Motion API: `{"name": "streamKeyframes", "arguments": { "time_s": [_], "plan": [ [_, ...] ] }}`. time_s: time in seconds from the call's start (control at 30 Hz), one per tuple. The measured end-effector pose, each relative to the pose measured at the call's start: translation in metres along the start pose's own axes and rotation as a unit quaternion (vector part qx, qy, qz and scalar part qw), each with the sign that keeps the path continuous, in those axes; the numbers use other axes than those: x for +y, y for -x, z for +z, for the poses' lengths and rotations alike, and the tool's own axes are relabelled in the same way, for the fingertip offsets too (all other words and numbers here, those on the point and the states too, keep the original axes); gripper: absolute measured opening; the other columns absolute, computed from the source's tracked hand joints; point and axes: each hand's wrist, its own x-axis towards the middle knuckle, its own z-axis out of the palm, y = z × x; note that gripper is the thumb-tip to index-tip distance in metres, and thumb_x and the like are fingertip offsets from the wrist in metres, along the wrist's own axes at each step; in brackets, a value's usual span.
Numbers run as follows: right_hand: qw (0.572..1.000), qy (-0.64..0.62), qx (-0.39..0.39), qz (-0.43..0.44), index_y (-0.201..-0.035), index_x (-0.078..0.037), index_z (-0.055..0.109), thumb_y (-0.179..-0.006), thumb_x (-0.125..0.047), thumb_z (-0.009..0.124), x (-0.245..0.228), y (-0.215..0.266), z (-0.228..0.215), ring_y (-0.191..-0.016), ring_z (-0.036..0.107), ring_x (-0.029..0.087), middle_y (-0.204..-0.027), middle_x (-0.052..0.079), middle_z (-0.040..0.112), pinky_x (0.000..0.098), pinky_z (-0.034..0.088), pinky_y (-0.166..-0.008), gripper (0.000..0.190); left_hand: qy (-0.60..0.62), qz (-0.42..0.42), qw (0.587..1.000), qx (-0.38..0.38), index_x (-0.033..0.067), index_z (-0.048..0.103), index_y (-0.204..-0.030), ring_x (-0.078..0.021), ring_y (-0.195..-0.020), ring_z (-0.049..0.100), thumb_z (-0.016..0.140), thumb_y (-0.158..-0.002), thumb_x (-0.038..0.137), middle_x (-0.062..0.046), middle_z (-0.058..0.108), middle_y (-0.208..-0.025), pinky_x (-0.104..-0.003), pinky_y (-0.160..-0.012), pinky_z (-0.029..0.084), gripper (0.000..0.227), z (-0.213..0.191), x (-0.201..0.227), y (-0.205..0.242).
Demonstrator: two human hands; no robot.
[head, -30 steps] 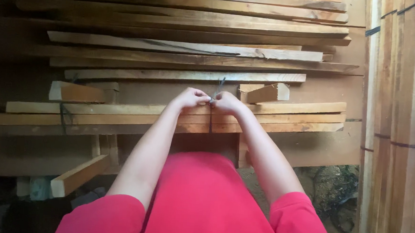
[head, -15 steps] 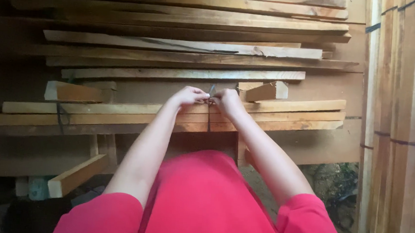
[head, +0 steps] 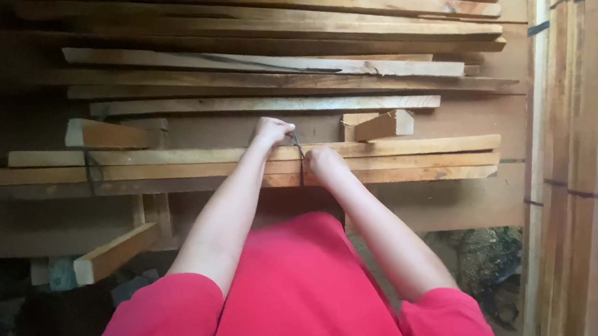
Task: Organizing and bundling several long pieces of wood together using wire and pliers.
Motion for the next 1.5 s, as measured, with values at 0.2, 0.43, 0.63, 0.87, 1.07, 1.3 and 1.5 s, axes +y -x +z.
{"name": "streamKeyframes", "arguments": {
  "time_s": [0.2,0.43,0.63,0.87,1.07,1.3,1.5],
  "plan": [
    [0.910,-0.327,0.092,0.239,-0.094,-0.026,0.082,-0.089,-0.043,0.068,-0.021,0.024,0.007,-0.094,0.076,0.027,-0.088,0.005,0.079,0.0428,0.060,-0.078,0.023,-0.047,0.034,0.998,0.013,0.0440,0.081,-0.084,-0.0109,-0.095,0.074,0.080,-0.074,0.058,0.019,0.077,-0.082,-0.022,-0.080,0.055,0.017,0.004,-0.005,0.000],
    [0.582,-0.730,0.185,0.306,-0.110,-0.004,0.070,-0.095,-0.023,0.067,-0.061,0.021,-0.018,-0.087,0.073,0.020,-0.111,0.009,0.070,0.0294,0.065,-0.055,0.025,-0.038,0.029,0.998,0.028,0.0397,0.081,-0.084,-0.0132,-0.099,0.073,0.079,-0.073,0.052,0.016,0.077,-0.083,-0.023,-0.082,0.056,0.017,0.037,-0.041,-0.057],
    [0.530,-0.768,0.195,0.303,-0.105,-0.005,0.067,-0.094,-0.019,0.065,-0.066,0.023,-0.026,-0.081,0.075,0.018,-0.105,0.006,0.069,0.0286,0.065,-0.051,0.018,-0.019,0.034,0.999,0.029,0.0389,0.081,-0.083,-0.0153,-0.101,0.073,0.077,-0.074,0.048,0.013,0.078,-0.083,-0.026,-0.083,0.055,0.014,-0.012,0.007,0.015],
    [0.556,-0.762,0.186,0.274,-0.109,-0.008,0.071,-0.095,-0.020,0.071,-0.048,0.018,-0.001,-0.073,0.073,0.013,-0.099,0.002,0.073,0.0256,0.065,-0.054,0.018,-0.010,0.024,0.999,0.033,0.0403,0.081,-0.079,-0.0110,-0.092,0.074,0.076,-0.073,0.047,0.018,0.076,-0.074,-0.023,-0.078,0.055,0.010,-0.020,0.019,0.031],
    [0.506,-0.814,0.167,0.233,-0.108,-0.014,0.067,-0.098,-0.022,0.062,-0.065,0.029,-0.022,-0.089,0.075,0.016,-0.112,0.003,0.075,0.0273,0.063,-0.069,0.014,0.003,0.033,0.999,0.020,0.0367,0.081,-0.081,-0.0127,-0.091,0.075,0.075,-0.073,0.043,0.014,0.077,-0.074,-0.023,-0.077,0.055,0.012,0.004,-0.005,-0.007],
    [0.648,-0.703,0.148,0.253,-0.098,-0.012,0.067,-0.101,-0.029,0.056,-0.040,0.029,0.017,-0.061,0.067,0.011,-0.078,0.001,0.062,0.0239,0.056,-0.048,0.021,-0.008,0.084,0.995,0.047,0.0340,0.083,-0.089,-0.0181,-0.098,0.075,0.077,-0.080,0.045,0.007,0.079,-0.083,-0.027,-0.081,0.057,0.015,0.013,-0.010,-0.022],
    [0.797,-0.515,0.216,0.230,-0.111,-0.015,0.071,-0.096,-0.031,0.067,-0.044,0.034,0.006,-0.098,0.074,0.028,-0.099,0.009,0.074,0.0402,0.057,-0.080,0.022,0.031,0.108,0.991,0.074,0.0362,0.081,-0.086,-0.0154,-0.092,0.075,0.077,-0.079,0.047,0.011,0.078,-0.083,-0.028,-0.080,0.056,0.013,0.003,-0.013,0.001]
  ]
}}
